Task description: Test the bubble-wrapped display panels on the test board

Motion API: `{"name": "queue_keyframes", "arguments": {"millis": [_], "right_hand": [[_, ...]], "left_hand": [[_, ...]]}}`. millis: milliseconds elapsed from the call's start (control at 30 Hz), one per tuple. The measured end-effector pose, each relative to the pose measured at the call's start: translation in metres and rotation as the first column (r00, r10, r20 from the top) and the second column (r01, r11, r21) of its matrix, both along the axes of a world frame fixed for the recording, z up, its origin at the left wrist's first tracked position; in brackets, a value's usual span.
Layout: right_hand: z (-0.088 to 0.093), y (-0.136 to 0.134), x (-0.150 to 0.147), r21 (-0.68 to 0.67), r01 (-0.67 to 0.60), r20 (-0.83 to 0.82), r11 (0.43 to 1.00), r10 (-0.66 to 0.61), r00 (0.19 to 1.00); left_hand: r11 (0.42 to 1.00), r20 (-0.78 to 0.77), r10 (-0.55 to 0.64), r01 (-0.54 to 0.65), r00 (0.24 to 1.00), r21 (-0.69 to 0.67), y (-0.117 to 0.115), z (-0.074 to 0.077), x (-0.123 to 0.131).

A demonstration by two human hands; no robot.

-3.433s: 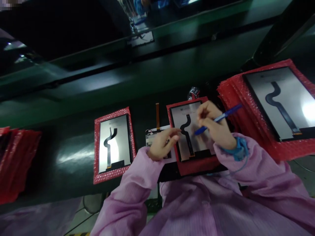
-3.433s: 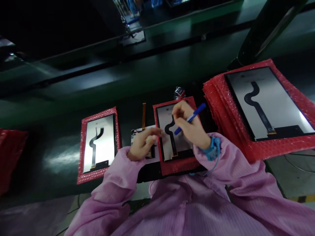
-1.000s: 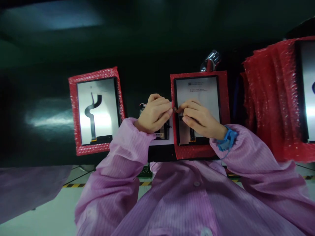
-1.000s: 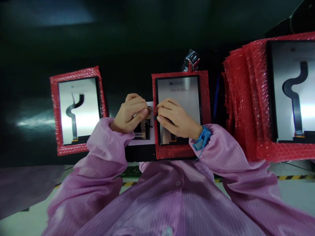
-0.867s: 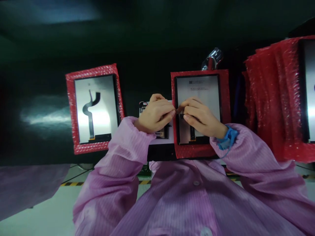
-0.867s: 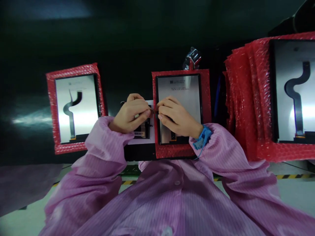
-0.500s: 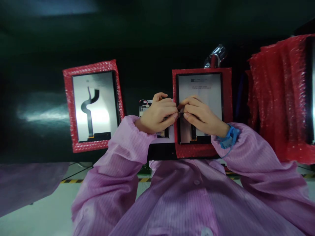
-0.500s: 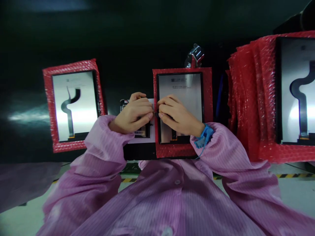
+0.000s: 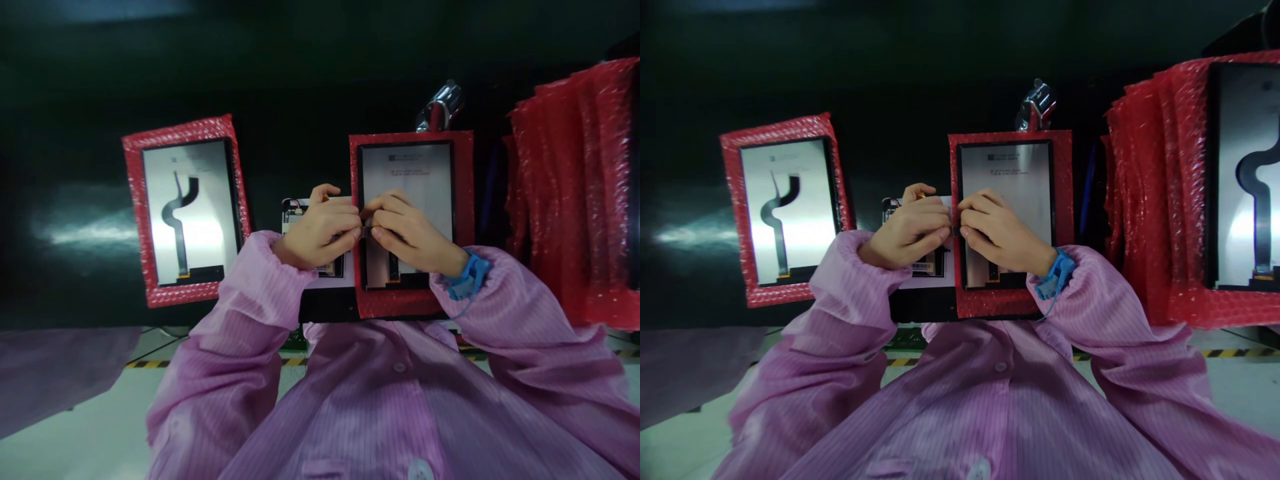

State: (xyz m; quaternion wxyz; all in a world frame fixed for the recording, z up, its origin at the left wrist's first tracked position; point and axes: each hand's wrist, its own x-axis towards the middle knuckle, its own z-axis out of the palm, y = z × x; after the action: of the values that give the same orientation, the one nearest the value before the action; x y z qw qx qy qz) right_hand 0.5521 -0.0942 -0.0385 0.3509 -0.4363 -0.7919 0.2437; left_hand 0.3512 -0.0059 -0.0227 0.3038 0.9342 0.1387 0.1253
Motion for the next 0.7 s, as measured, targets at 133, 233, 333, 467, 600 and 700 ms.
{"name": "queue_keyframes", "arguments": {"millis": [133, 233, 333, 467, 600, 700], "right_hand": [[-0.0002, 0.0001, -0.0002, -0.043, -0.003, -0.004, 0.999, 0.003, 1.0], [-0.0003, 0.0012, 0.0012, -0.081, -0.01, -0.009, 0.997, 0.01, 1.0], [0.0008, 0.0021, 0.0027, -0.1, -0.039, -0.026, 0.994, 0.037, 0.999], [0.0027, 0.0019, 0.003, -0.111, -0.044, -0.039, 0.993, 0.04, 0.998], [0.0028, 0.0018, 0.0023, -0.101, -0.043, -0.044, 0.994, 0.039, 0.998], [0.0021, 0.0022, 0.002, -0.103, -0.042, -0.044, 0.994, 0.037, 0.998]], "left_hand": [[1.0, -0.008, 0.009, -0.009, 1.0, 0.001, -0.0008, 0.0004, 0.0013], [1.0, -0.007, -0.002, 0.002, 1.0, -0.01, -0.0012, 0.0032, 0.0018], [1.0, -0.016, 0.014, -0.014, 1.0, 0.002, -0.0009, 0.0055, 0.0006], [0.998, -0.008, 0.051, -0.05, 0.999, 0.041, -0.0006, 0.0048, -0.002], [0.996, -0.001, 0.066, -0.065, 0.998, 0.067, -0.0016, 0.0024, -0.0014], [0.993, -0.017, 0.089, -0.087, 0.996, 0.076, -0.0021, 0.0017, -0.0003]]}}
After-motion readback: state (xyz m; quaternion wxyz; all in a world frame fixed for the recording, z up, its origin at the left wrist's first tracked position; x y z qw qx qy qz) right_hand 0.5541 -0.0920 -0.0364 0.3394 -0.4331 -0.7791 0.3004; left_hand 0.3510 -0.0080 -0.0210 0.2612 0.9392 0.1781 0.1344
